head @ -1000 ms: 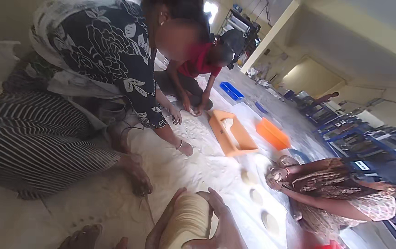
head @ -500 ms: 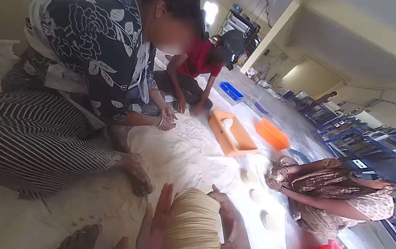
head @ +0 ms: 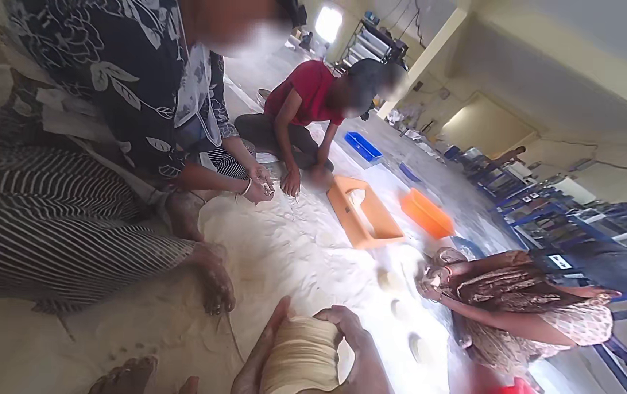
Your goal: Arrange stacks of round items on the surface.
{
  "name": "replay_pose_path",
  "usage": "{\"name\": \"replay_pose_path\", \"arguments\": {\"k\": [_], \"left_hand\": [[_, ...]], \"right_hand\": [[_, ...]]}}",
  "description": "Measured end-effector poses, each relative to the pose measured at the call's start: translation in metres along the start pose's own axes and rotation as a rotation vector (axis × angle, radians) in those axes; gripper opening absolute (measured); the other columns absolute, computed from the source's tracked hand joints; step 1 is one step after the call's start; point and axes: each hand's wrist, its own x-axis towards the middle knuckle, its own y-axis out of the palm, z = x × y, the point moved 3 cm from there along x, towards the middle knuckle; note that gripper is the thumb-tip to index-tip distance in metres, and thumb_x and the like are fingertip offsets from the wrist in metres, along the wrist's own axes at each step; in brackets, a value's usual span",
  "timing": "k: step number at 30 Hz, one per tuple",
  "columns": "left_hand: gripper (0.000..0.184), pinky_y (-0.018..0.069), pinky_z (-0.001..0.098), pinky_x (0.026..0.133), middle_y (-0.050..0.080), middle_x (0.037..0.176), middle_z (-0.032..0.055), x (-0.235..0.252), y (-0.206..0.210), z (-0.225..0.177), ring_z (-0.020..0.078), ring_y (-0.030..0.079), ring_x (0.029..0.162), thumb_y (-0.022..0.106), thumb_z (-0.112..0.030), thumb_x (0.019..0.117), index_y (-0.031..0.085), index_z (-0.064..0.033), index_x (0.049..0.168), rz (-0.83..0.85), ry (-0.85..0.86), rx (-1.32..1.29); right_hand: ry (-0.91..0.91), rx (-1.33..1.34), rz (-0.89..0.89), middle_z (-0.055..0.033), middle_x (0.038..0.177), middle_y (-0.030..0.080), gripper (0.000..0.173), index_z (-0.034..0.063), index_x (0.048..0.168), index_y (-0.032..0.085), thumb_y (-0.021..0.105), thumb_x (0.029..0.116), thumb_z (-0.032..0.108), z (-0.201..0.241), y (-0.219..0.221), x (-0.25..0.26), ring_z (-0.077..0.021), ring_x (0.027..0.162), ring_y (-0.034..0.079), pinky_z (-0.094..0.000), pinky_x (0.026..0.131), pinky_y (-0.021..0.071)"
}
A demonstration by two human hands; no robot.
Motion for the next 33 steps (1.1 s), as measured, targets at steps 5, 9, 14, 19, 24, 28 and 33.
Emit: {"name": "replay_pose_path", "arguments": {"k": [5, 9, 14, 19, 24, 28, 33], "left_hand": [[0.058, 0.0399, 0.0388, 0.116, 0.048, 0.154, 0.0065, 0.016, -0.01, 0.022, 0.0167, 0.044, 0.143, 0.025, -0.042, 0.1099, 0.039, -0.0054, 0.154, 0.038, 0.018, -0.011], [0.051, 0.0438, 0.0382, 0.112, 0.05, 0.153, 0.0066, 0.012, -0.008, 0.019, 0.0183, 0.047, 0.14, 0.032, -0.029, 0.1068, 0.044, -0.0067, 0.151, 0.113, -0.018, -0.035], [0.059, 0.0409, 0.0392, 0.115, 0.046, 0.157, 0.0047, 0.015, -0.013, 0.019, 0.0168, 0.043, 0.144, 0.03, -0.045, 0.1086, 0.037, -0.0108, 0.156, 0.051, 0.008, -0.061], [0.055, 0.0413, 0.0426, 0.113, 0.044, 0.157, 0.0117, 0.021, -0.023, 0.029, 0.0227, 0.045, 0.142, 0.031, -0.031, 0.1089, 0.035, -0.004, 0.156, 0.265, -0.017, -0.195], [0.06, 0.0403, 0.0409, 0.115, 0.046, 0.156, 0.0067, 0.014, -0.015, 0.025, 0.0191, 0.043, 0.144, 0.029, -0.044, 0.1083, 0.038, -0.0078, 0.155, 0.043, -0.04, -0.105], [0.052, 0.0343, 0.0406, 0.119, 0.04, 0.16, 0.0073, 0.015, -0.019, 0.034, 0.0201, 0.037, 0.148, 0.032, -0.03, 0.1094, 0.039, -0.0063, 0.155, 0.115, -0.044, -0.079], [0.056, 0.0342, 0.0381, 0.12, 0.046, 0.157, 0.0069, 0.019, -0.038, 0.034, 0.0161, 0.04, 0.146, 0.025, -0.036, 0.1119, 0.039, -0.004, 0.155, 0.175, 0.014, -0.128]], "right_hand": [[-0.069, 0.138, -0.047, 0.0004, 0.128, 0.067, 0.088, 0.0054, 0.134, 0.055, 0.088, 0.07, 0.056, 0.001, -0.003, -0.004, -0.0051, 0.127, 0.057, -0.0415, 0.125, 0.0292], [0.042, -0.026, 0.023, -0.0089, 0.119, 0.072, 0.089, -0.0027, 0.128, 0.063, 0.09, 0.063, 0.052, 0.006, 0.002, -0.001, -0.0164, 0.124, 0.061, -0.0411, 0.117, 0.0382], [-0.079, 0.158, -0.096, 0.0028, 0.126, 0.067, 0.086, 0.0054, 0.13, 0.057, 0.087, 0.0698, 0.059, 0.001, 0.001, -0.007, -0.0007, 0.126, 0.056, -0.041, 0.128, 0.0214], [0.087, -0.003, -0.005, -0.011, 0.12, 0.072, 0.094, -0.0042, 0.126, 0.064, 0.09, 0.0594, 0.057, 0.005, 0.004, -0.005, -0.0185, 0.124, 0.061, -0.039, 0.108, 0.0479], [-0.001, 0.074, -0.043, -0.0068, 0.129, 0.066, 0.094, -0.0018, 0.132, 0.054, 0.087, 0.0687, 0.06, 0.003, 0.002, -0.01, -0.0094, 0.13, 0.055, -0.0389, 0.122, 0.0328], [0.049, -0.046, 0.018, -0.0076, 0.117, 0.074, 0.092, -0.0031, 0.126, 0.065, 0.088, 0.063, 0.06, 0.005, 0.004, -0.005, -0.012, 0.118, 0.066, -0.0402, 0.117, 0.04], [-0.024, 0.082, -0.039, -0.0044, 0.13, 0.066, 0.096, 0.0035, 0.136, 0.054, 0.087, 0.0685, 0.062, -0.001, -0.002, -0.013, -0.0119, 0.131, 0.055, -0.0469, 0.126, 0.0266]]}}
